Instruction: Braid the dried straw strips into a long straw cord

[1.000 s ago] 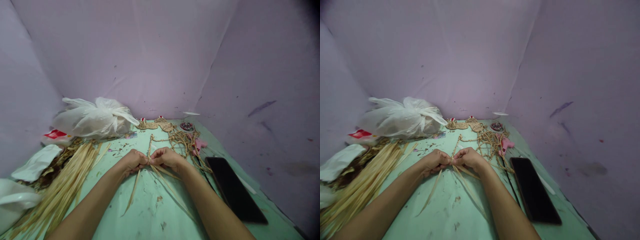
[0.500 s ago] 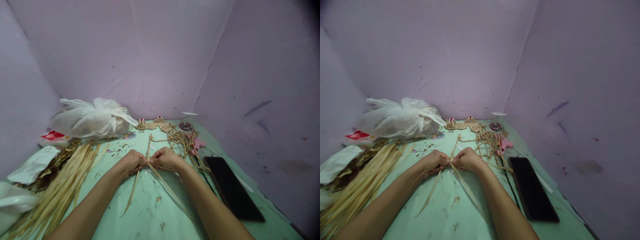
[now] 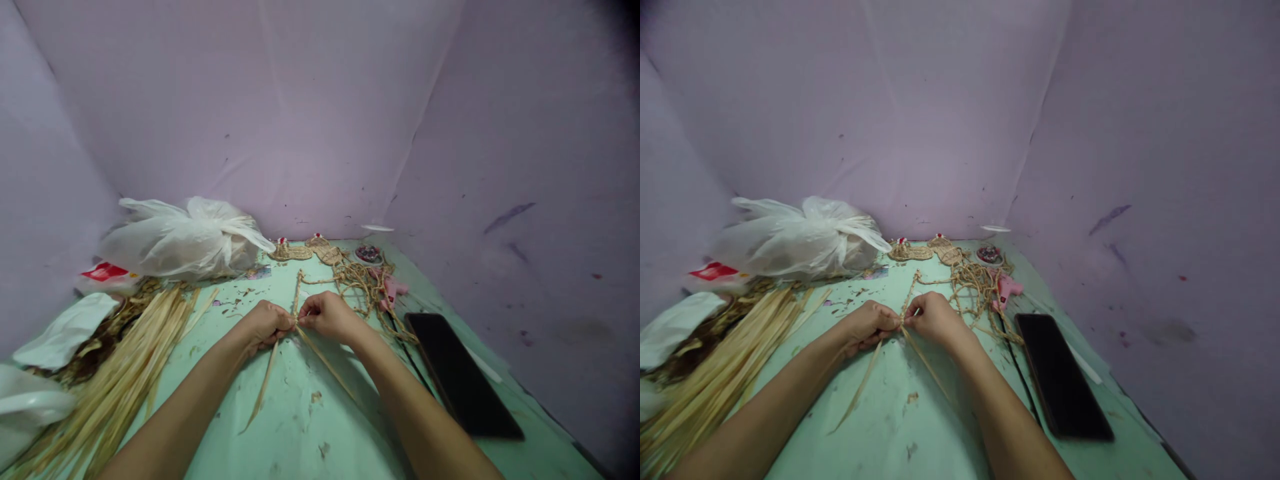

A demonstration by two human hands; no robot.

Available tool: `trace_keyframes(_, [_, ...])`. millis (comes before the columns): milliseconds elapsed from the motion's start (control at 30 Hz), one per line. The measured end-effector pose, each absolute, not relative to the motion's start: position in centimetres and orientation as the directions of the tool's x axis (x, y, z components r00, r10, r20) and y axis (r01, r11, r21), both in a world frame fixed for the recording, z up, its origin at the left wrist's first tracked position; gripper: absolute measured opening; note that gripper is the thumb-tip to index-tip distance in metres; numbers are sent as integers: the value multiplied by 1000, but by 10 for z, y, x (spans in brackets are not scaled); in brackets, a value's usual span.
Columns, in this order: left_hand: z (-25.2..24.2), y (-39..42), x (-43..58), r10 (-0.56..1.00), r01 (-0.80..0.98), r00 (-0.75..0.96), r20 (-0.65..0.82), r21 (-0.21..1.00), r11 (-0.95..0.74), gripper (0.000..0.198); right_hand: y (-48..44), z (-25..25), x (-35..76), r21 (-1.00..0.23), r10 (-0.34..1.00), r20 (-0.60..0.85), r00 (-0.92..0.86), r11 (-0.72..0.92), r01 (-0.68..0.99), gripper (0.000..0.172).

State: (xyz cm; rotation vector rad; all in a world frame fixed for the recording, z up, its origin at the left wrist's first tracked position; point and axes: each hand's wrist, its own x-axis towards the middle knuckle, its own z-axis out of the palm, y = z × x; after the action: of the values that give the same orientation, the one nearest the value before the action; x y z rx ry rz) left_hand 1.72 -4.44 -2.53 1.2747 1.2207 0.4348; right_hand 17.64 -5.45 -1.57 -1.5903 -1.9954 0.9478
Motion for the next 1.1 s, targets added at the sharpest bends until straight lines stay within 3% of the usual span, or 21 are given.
trace_keyframes(467, [-26,-45,18,819,345,370,-438,883,317,17,-61,-7,173,-578,962,-55,-268,188,794,21])
trace_keyframes(600, [-26,-46,18,824,350,369,-430,886,305,16,-64,-7,173,-461,955,-43,-295,243,853,23])
trace_keyframes(733, [-22,-48,19,831,362,382,-404,893,267,16,-67,-5,168,-341,977,-51,-205,176,923,20])
trace_keyframes(967, [-23,-51,35,886,512,227,-405,823,245,11,-71,-6,152,-335,994,-97,42,-72,939,20])
trace_keyframes(1100, [-29,-52,38,904,563,158,-398,788,249,13,-76,-7,147,-450,988,-154,10,-79,890,19])
